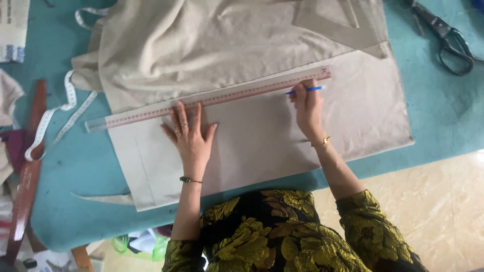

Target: The person uses a set square and a long ruler to measure and mark lines on a piece of white fabric laid on a blue table. They draw straight lines with a blue pen along the edges of the rulers to create a pattern.

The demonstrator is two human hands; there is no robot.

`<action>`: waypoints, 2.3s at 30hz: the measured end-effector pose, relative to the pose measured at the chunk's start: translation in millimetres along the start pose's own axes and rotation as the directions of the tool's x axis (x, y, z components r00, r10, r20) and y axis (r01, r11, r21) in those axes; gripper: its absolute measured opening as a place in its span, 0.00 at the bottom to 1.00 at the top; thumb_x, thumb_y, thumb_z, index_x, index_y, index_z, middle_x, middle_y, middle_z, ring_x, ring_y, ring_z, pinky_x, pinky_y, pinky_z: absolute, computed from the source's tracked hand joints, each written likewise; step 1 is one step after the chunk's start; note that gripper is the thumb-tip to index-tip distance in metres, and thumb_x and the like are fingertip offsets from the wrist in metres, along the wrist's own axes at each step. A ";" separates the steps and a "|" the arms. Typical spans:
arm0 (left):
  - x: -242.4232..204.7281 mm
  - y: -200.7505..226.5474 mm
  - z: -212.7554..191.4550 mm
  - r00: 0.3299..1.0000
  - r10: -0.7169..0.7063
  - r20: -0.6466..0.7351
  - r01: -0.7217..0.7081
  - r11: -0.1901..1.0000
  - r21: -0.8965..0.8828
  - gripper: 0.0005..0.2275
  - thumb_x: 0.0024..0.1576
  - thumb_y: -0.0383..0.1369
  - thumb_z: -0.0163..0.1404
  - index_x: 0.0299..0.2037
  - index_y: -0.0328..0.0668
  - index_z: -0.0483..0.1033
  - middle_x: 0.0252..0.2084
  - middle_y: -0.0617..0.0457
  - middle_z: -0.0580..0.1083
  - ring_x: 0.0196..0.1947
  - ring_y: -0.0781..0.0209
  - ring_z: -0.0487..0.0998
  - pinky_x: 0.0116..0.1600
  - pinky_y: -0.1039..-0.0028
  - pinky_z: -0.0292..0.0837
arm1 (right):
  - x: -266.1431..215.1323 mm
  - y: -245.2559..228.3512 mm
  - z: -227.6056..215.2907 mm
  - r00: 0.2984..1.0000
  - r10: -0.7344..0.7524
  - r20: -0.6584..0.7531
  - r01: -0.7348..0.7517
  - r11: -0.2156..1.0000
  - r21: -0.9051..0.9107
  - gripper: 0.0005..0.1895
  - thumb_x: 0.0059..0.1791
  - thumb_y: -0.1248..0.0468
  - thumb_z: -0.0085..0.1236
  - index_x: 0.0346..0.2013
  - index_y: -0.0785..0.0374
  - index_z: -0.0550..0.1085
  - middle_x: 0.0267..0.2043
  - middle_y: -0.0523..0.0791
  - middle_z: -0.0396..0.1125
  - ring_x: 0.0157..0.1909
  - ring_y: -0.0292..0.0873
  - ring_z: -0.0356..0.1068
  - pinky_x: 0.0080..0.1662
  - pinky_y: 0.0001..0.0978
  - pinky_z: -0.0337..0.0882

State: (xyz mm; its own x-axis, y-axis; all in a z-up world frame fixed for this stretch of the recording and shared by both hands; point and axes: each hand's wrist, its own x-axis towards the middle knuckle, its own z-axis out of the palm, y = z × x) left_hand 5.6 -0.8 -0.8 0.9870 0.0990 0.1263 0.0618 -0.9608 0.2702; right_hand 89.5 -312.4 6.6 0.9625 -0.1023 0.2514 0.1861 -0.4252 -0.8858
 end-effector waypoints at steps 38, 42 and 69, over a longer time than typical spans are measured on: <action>1.8 -3.9 13.4 0.994 -0.080 -0.073 0.078 0.996 -0.037 0.45 0.53 0.60 0.59 0.76 0.53 0.52 0.77 0.44 0.55 0.77 0.43 0.50 0.72 0.30 0.34 | -17.2 -61.4 91.8 0.975 0.019 0.223 -0.063 0.979 0.194 0.09 0.62 0.61 0.37 0.42 0.59 0.66 0.25 0.46 0.68 0.24 0.41 0.67 0.30 0.32 0.66; 3.5 -3.9 3.7 0.993 -0.093 -0.071 0.090 0.995 -0.047 0.50 0.49 0.59 0.62 0.76 0.41 0.50 0.73 0.43 0.64 0.75 0.45 0.57 0.72 0.31 0.33 | -22.5 -70.3 124.0 0.952 -0.071 0.299 -0.021 0.955 0.295 0.02 0.60 0.70 0.42 0.43 0.65 0.64 0.30 0.53 0.72 0.27 0.45 0.71 0.33 0.35 0.72; 10.4 -34.1 25.7 0.986 -0.119 -0.119 0.109 0.990 -0.087 0.35 0.51 0.23 0.53 0.72 0.51 0.57 0.67 0.63 0.72 0.68 0.64 0.66 0.74 0.41 0.46 | -36.1 -63.1 181.7 0.930 -0.153 0.335 0.120 0.986 0.117 0.04 0.59 0.66 0.51 0.41 0.61 0.67 0.26 0.51 0.68 0.27 0.50 0.70 0.30 0.40 0.67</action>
State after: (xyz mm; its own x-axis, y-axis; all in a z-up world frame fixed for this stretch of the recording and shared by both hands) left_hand 17.6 26.4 -33.2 0.9480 0.2426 0.2060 0.1557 -0.9181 0.3646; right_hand 78.9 -118.5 -17.5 0.9324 0.2714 0.2387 0.3224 -0.3262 -0.8886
